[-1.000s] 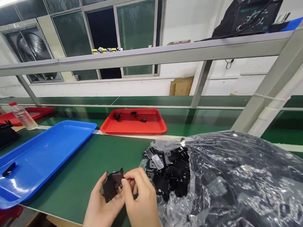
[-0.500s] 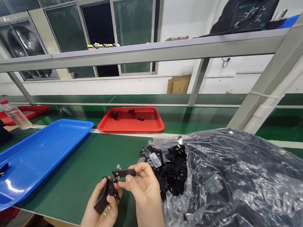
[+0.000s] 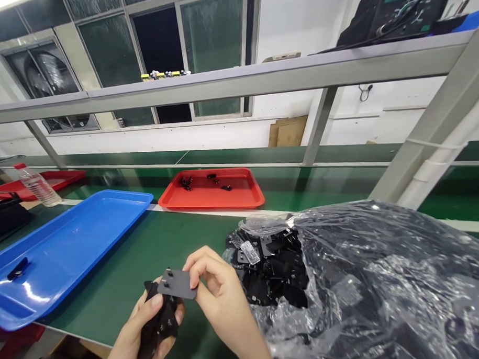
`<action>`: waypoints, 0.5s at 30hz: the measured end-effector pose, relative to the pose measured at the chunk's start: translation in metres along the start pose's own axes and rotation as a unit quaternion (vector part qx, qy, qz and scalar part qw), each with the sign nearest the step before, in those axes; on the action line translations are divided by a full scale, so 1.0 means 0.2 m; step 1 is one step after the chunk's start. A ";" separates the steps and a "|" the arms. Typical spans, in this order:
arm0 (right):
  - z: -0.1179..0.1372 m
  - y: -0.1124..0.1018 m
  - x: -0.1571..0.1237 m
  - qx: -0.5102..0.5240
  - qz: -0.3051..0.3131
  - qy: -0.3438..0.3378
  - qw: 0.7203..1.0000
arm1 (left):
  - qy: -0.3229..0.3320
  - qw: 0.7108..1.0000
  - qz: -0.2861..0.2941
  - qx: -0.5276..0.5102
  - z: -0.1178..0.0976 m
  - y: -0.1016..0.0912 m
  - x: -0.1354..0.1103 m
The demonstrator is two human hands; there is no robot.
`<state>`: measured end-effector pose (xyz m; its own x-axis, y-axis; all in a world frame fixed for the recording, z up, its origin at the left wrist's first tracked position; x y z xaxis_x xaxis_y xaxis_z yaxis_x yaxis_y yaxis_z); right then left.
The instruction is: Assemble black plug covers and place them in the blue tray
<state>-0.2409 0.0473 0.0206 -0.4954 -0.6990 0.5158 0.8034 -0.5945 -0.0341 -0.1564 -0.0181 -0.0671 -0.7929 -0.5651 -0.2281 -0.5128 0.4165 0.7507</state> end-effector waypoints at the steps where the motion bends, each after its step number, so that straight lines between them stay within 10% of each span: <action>1: 0.01 0.00 0.01 -0.011 0.007 -0.009 1.000 | 0.005 1.000 -0.006 0.005 -0.01 -0.01 0.00; 11: 0.11 0.00 0.05 -0.104 0.028 -0.050 0.993 | 0.073 0.997 0.007 0.015 -0.11 0.04 0.01; 15: 0.02 0.00 0.00 0.027 0.041 -0.015 0.999 | 0.114 0.993 -0.011 0.035 -0.17 0.03 0.01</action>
<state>-0.2393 0.0491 0.0228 -0.4172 -0.7317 0.5390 0.8583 -0.5123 -0.0311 -0.1495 -0.0408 -0.0424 -0.6903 -0.7179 -0.0905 -0.5566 0.4469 0.7003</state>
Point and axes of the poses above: each hand's wrist, its own x-axis towards the middle knuckle, its own y-axis out of the palm, z = x × y, the point moved 10 cm from there along x, towards the middle knuckle, and after that the axes turned 10 degrees about -x, right-handed, at the moved point
